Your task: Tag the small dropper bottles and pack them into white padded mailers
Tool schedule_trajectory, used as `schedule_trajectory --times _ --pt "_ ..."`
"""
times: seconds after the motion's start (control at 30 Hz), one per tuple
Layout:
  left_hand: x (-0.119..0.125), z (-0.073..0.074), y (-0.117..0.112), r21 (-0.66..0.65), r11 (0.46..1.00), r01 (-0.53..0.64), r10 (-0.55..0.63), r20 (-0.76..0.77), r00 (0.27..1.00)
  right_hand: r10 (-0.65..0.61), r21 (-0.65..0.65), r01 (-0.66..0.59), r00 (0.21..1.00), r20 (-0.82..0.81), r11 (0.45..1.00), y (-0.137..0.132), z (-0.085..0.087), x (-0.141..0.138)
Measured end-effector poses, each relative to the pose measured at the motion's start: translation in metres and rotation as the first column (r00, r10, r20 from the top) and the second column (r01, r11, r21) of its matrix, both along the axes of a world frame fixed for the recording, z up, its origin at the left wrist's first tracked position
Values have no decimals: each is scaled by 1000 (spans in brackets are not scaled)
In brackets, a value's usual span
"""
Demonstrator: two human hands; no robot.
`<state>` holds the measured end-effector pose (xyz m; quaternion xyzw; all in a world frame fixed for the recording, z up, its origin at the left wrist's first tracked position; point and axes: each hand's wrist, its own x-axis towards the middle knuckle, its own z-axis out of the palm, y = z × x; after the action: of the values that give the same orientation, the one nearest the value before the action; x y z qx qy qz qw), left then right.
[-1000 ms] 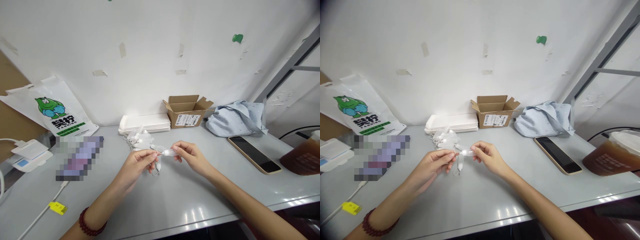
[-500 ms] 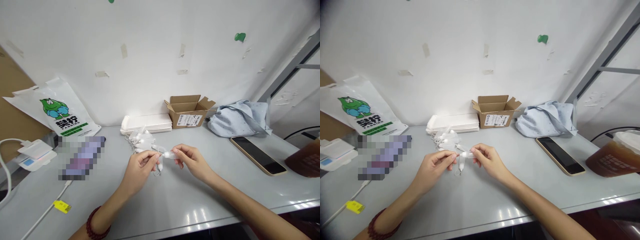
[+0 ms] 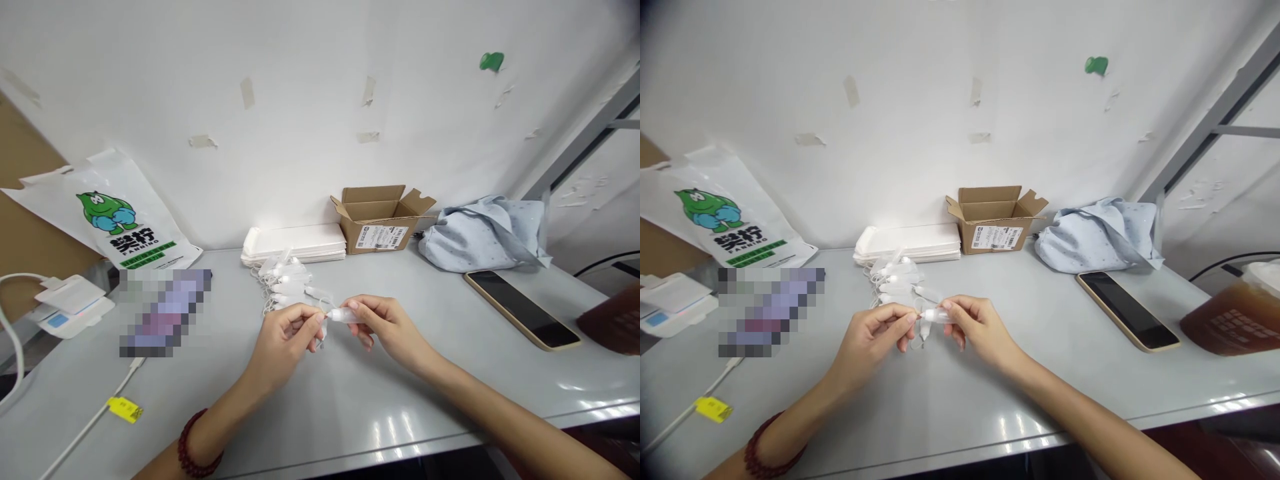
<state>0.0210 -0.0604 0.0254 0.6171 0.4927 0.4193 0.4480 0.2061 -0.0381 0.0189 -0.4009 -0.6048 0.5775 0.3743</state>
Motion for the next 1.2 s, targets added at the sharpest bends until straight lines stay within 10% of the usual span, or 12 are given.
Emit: schedule_trajectory --times 0.63,1.2 --pt "-13 17 1 13 1000 27 -27 10 1000 3 191 -11 999 42 981 -5 0 1" --pt "-5 0 2 -5 998 -60 59 -96 994 3 424 -148 946 323 893 6 -18 -1"
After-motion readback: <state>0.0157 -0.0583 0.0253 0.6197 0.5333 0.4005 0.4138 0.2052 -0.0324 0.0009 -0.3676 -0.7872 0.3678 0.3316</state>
